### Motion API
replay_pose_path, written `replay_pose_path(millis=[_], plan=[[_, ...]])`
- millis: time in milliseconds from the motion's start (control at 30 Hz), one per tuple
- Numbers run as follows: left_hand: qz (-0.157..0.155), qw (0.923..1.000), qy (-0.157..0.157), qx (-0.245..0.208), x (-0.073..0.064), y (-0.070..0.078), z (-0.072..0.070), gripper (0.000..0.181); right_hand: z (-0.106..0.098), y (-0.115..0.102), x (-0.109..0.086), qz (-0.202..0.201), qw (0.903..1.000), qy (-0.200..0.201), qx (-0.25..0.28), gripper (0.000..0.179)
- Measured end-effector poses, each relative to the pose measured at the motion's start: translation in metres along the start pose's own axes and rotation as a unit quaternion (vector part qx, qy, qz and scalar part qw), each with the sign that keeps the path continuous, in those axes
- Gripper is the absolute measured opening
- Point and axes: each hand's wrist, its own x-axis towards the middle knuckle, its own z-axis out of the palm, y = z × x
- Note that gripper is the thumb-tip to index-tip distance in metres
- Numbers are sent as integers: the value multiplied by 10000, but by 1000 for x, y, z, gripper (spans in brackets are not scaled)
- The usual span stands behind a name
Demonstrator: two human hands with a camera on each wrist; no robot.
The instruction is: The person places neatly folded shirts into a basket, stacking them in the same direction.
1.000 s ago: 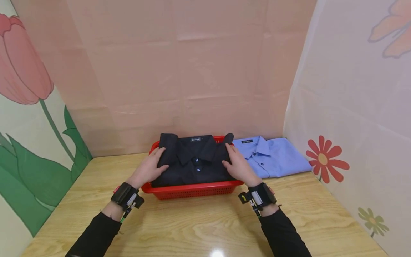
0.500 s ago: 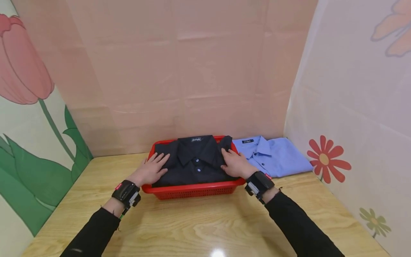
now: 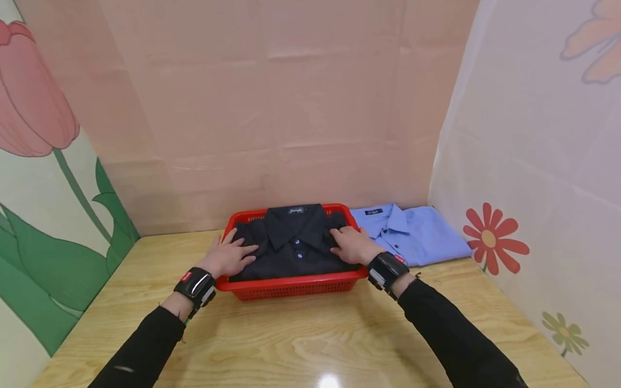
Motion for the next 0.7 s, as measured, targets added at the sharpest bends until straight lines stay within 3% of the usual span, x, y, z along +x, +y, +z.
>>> replay_pose_path(millis=[67,133,400,567,700], plan=[[-7,10000,-12,38,0,0,0,47,3,5,0,-165,9989,438,8,64],[5,10000,-13,23,1,-1,1,47,5,9,0,-235,9978,621,-47,70],[-11,9996,4,296,3,-2,4,42,6,15,3,257,9995,22,-172,46],[-74,9990,44,447,6,-2,5,41,8,17,5,295,9994,180,91,41],[-85,9989,74,460,5,-1,5,41,11,22,6,209,9966,484,633,35]])
